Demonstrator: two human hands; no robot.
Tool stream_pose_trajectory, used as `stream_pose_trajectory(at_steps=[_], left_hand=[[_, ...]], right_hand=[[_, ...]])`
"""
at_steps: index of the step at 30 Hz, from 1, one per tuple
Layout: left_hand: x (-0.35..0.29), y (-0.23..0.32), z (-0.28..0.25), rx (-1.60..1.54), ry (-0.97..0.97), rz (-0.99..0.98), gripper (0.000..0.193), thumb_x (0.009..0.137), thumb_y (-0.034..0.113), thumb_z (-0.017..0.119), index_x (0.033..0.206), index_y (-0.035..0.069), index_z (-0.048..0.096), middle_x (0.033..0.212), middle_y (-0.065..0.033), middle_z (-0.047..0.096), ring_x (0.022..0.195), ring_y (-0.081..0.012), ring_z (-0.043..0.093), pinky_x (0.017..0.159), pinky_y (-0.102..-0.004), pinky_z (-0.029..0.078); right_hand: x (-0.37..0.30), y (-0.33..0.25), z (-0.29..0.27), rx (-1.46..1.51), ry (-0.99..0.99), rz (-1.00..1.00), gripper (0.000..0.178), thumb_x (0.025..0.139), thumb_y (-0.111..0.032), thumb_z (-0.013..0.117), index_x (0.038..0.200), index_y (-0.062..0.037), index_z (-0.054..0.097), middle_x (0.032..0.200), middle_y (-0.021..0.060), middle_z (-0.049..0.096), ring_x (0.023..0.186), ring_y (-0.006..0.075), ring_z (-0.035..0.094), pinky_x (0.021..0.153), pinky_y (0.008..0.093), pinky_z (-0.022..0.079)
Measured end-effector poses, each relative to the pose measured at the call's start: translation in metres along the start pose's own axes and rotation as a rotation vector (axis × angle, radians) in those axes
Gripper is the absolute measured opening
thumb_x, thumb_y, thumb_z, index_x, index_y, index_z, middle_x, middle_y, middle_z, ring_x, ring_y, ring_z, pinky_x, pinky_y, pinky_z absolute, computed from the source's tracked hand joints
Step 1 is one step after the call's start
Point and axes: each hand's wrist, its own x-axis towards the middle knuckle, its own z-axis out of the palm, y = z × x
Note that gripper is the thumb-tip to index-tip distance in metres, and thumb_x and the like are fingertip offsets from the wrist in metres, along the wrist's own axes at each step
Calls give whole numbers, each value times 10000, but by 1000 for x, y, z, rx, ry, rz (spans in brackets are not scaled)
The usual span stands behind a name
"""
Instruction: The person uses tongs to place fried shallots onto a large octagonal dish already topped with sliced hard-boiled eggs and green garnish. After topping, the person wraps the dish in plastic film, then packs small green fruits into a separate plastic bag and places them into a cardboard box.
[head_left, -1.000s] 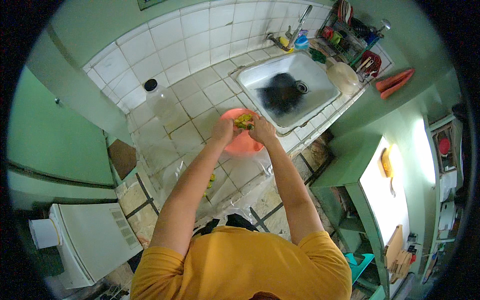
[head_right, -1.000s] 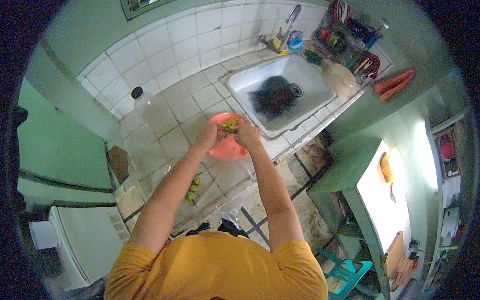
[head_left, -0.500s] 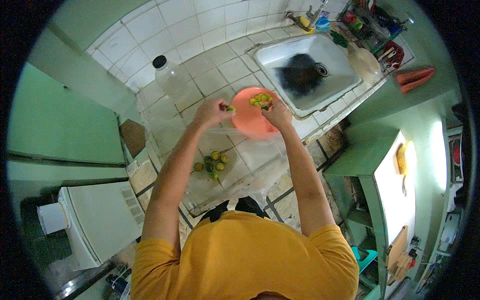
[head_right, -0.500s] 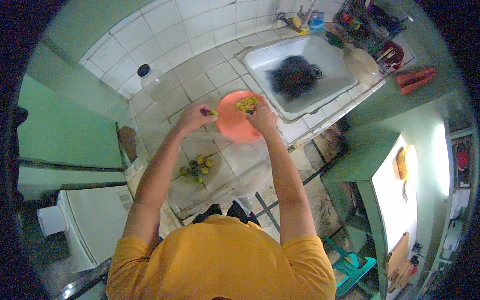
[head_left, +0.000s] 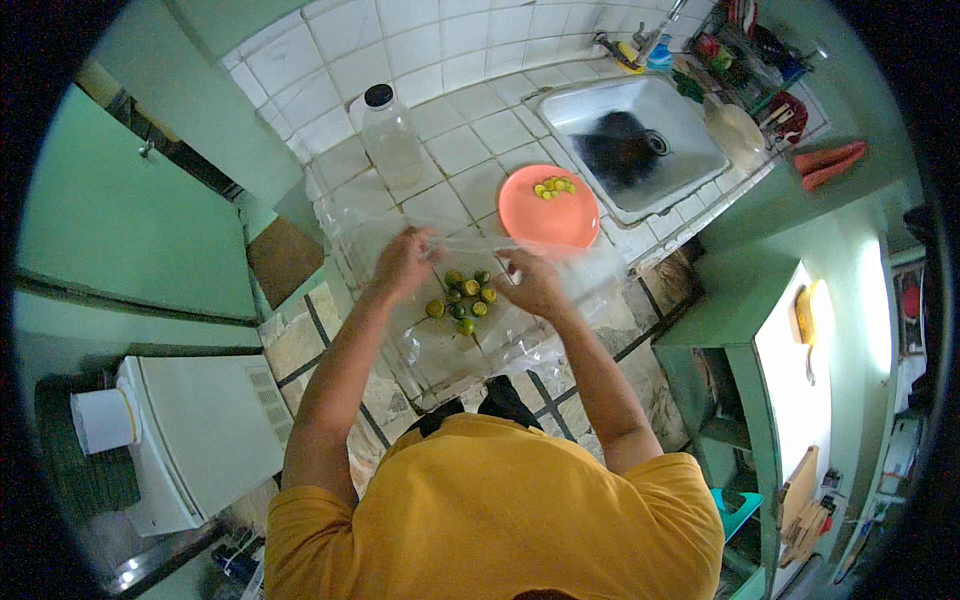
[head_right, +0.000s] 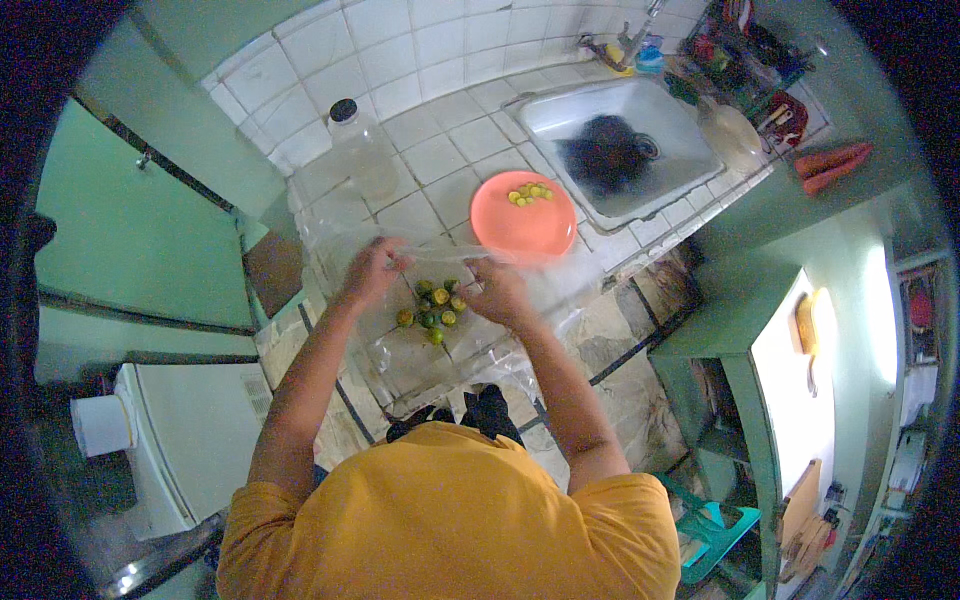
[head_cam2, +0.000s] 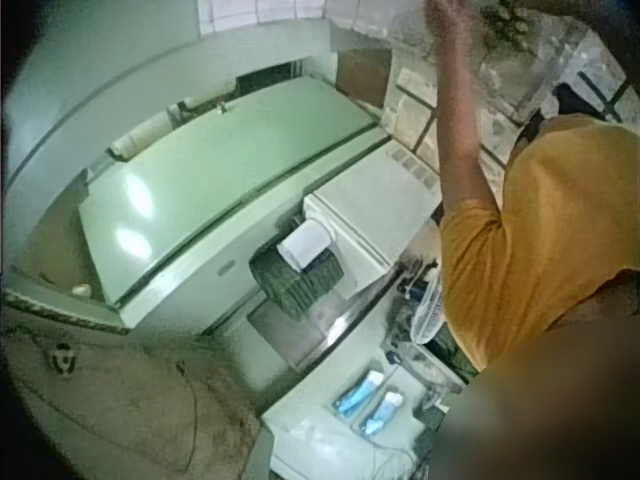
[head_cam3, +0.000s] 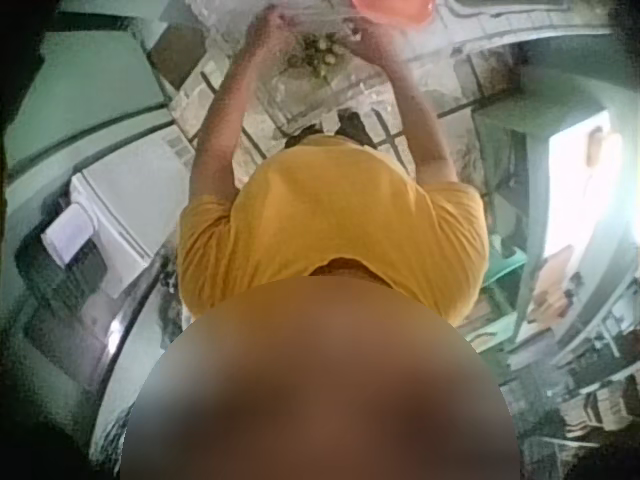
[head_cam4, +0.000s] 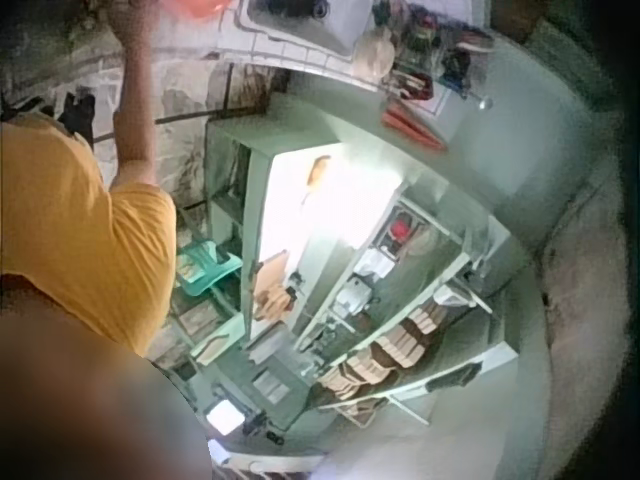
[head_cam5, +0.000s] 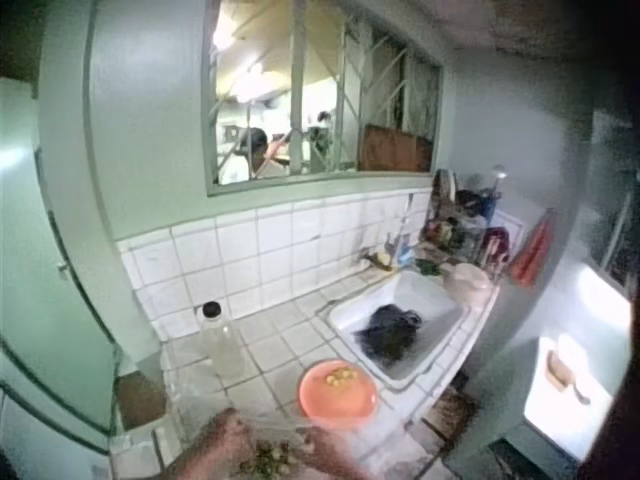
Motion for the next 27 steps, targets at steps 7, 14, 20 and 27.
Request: stream_pose_trajectory(at_steps=[7,14,20,27], left_hand=[[-4,-101,-44,610,149,55,541,641,176,764,1151,177,584,1402,-94,436,1268,-399,421,1026,-702,233],[-22,-55,-107,217,9,102,195,762,218,704,921,129,635,787,-59,689,825,-300,673,791,-478,515],[-69,54,-108,-189,-270,346,231,829,184,660,1031,71,651,874,-108,705,755,-272,685,716,-375,531],[-165,-76,-106,758,19,114,741,792,357,697,1378,27,386,1426,-167,394,1330,-329,355,1125,-429,264]], right_hand=[[-60,89,-52,-457,405,228,542,753,-277,775,1228,-79,601,1299,172,551,1222,341,496,1008,440,402],[-86,55,-56,732,228,195,623,806,-95,741,1363,-102,463,1157,142,614,1026,193,614,845,317,502],[-53,-92,-1,426,34,-85,530,801,-100,702,1303,-92,533,982,101,696,810,181,649,758,341,517],[-61,-76,-44,456,-217,-14,327,806,-210,698,1090,-51,667,863,121,693,654,178,634,674,367,526]])
